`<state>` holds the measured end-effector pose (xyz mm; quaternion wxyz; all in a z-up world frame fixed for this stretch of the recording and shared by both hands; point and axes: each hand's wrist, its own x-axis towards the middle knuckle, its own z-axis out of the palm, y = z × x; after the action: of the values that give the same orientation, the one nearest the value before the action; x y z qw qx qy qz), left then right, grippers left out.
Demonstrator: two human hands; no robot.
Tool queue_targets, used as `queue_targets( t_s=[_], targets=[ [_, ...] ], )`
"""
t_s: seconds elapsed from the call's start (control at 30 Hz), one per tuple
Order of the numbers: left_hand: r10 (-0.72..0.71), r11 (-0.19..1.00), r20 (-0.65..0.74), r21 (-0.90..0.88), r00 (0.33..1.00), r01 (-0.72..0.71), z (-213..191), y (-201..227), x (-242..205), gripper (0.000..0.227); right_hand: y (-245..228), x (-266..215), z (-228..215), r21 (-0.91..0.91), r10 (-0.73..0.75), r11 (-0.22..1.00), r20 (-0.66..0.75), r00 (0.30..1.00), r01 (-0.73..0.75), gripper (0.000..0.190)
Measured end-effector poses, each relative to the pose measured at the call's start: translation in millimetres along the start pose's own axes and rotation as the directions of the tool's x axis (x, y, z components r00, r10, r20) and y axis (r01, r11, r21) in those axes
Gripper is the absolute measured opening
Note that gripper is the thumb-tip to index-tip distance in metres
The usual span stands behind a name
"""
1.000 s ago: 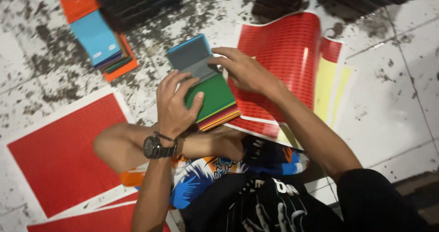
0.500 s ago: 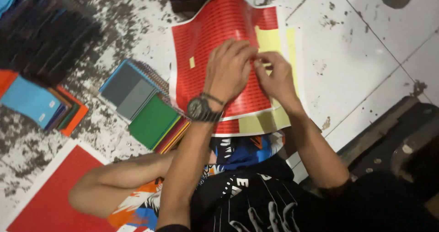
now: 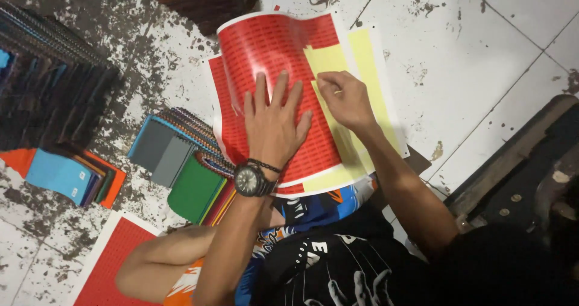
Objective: Peeling small red stickers from a sheet and applying them to the edges of various colored cards.
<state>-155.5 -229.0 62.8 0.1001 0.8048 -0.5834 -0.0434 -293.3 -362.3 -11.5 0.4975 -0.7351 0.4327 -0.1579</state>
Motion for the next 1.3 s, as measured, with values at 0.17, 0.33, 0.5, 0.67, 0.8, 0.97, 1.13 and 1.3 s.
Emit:
queue_targets(
  t_s=[0.17,0.33,0.5,0.67,0.8,0.97,1.13,1.3],
  targets=[
    [-0.035,0.998,-0.028,0.042,0.999,0.036,14.4,-1.3,-2.1,0.053,-14.8,3.5,7.0,-0.030,0.083,0.996,0.037,0.996,-0.082,0.028],
    [-0.062,0.998,-0.018,0.006,0.998,0.062,23.9,-4.0,5.2,0.068,-22.7,5.8,8.7,0.212,0.291,0.932,0.042,0.956,-0.293,0.031],
    [-0.067,0.998,-0.040,-0.016,0.997,0.066,24.9,-4.4,15.6,0.063,-31.9,6.9,12.1,0.348,0.366,0.869,0.025,0.930,-0.351,0.031],
    [-0.067,0.989,-0.031,-0.134,0.997,0.062,37.6,-6.5,22.2,0.053,-23.4,7.3,19.2,0.406,0.420,0.829,0.005,0.908,-0.386,0.029],
    [-0.117,0.918,-0.023,-0.384,0.993,0.099,52.1,-8.6,26.0,0.056,-10.6,12.1,23.6,0.415,0.414,0.829,-0.006,0.910,-0.374,0.031],
    [-0.178,0.880,-0.016,-0.449,0.984,0.151,50.7,-6.0,25.6,0.059,-22.9,9.0,19.3,0.380,0.382,0.855,0.000,0.924,-0.353,0.027],
    [-0.135,0.928,0.039,-0.345,0.990,0.140,47.4,-2.7,25.9,0.051,-10.9,13.1,25.3,0.390,0.389,0.849,-0.004,0.921,-0.357,0.028],
    [-0.143,0.908,0.078,-0.387,0.987,0.162,37.7,-2.5,24.2,0.056,-29.7,3.1,18.8,0.393,0.380,0.859,-0.059,0.923,-0.328,0.029]
  ],
)
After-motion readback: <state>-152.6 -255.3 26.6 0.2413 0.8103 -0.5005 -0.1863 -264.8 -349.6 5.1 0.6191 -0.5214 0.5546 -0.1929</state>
